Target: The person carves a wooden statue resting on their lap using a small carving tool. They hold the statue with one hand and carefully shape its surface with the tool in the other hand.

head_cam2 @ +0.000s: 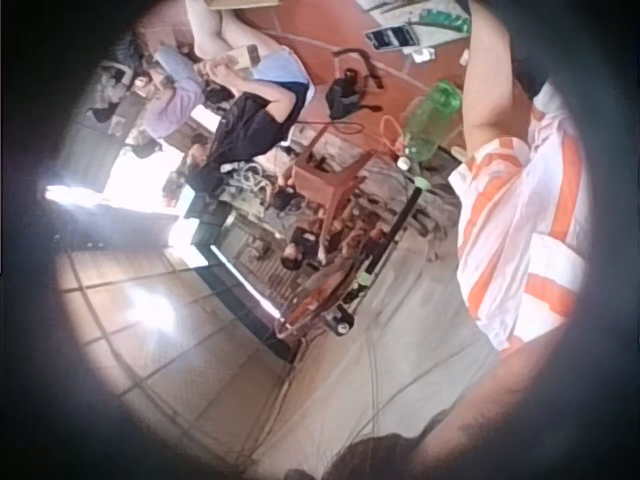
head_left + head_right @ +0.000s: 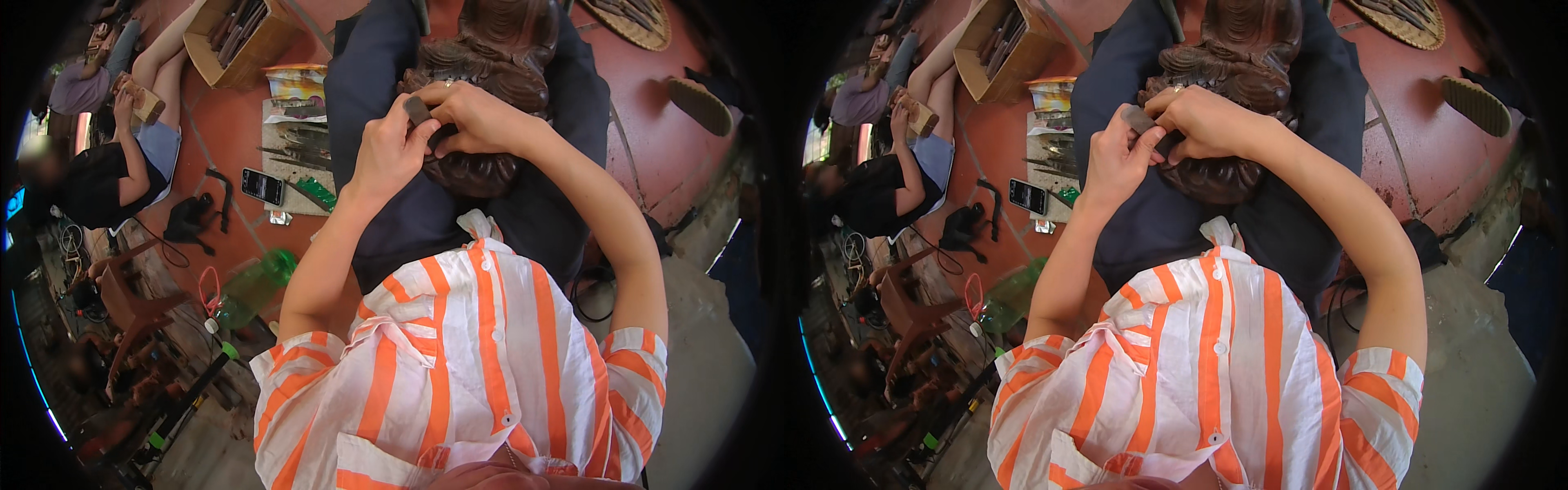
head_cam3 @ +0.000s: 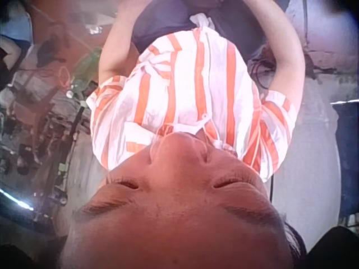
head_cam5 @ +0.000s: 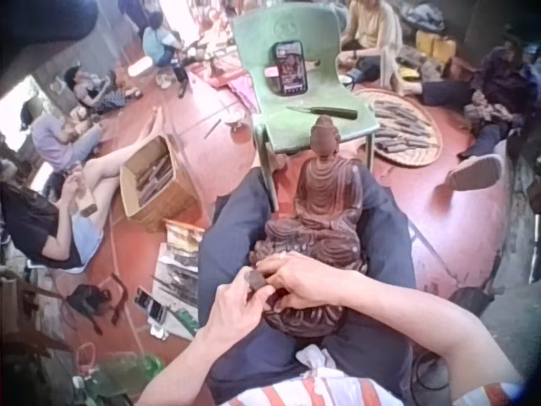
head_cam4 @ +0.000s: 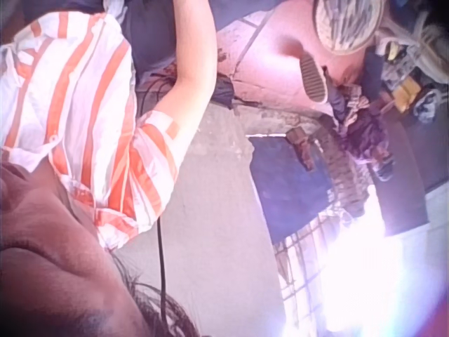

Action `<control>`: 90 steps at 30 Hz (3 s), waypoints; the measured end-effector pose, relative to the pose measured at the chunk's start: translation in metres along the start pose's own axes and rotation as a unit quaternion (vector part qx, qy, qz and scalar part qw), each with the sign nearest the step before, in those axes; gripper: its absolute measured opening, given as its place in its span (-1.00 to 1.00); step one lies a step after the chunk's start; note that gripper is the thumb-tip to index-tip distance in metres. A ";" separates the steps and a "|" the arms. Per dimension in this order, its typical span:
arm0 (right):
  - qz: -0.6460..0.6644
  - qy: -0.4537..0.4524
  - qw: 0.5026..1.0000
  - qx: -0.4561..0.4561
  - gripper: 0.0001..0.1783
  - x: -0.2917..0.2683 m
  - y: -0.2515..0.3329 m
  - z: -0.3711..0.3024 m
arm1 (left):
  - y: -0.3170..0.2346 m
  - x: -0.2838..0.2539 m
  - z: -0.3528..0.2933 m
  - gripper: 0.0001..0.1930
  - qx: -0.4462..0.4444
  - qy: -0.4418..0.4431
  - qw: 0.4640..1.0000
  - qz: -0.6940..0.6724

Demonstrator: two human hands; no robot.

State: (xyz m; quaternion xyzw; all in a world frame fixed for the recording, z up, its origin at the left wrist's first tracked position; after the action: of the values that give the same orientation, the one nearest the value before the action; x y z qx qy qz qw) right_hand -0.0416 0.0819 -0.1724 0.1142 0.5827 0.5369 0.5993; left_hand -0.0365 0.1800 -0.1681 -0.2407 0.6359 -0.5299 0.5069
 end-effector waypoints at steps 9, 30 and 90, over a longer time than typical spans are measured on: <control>-0.071 0.034 0.997 -0.025 -0.63 0.001 0.013 -0.012 | 0.024 0.012 -0.014 -0.75 -0.051 0.001 0.992 -0.117; -0.040 -0.002 0.998 -0.046 -0.58 -0.005 0.020 -0.003 | 0.011 0.000 -0.001 -0.85 0.060 0.016 0.998 -0.015; -0.019 -0.042 0.999 0.012 -0.50 -0.013 0.018 -0.010 | -0.007 -0.009 -0.002 -0.85 0.148 -0.056 0.987 0.040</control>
State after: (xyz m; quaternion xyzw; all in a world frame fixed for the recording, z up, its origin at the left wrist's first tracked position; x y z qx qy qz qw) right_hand -0.0553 0.0742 -0.1540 0.1324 0.5651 0.5131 0.6324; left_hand -0.0365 0.1859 -0.1584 -0.1665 0.5299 -0.5835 0.5925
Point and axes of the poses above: each hand's wrist, its own z-axis towards the middle knuckle, its own x-axis out of the palm, y = z × x, the point moved 8 cm from there along z, towards the middle knuckle, and after that the axes turned 9 degrees about -y, right-handed, at the moved point
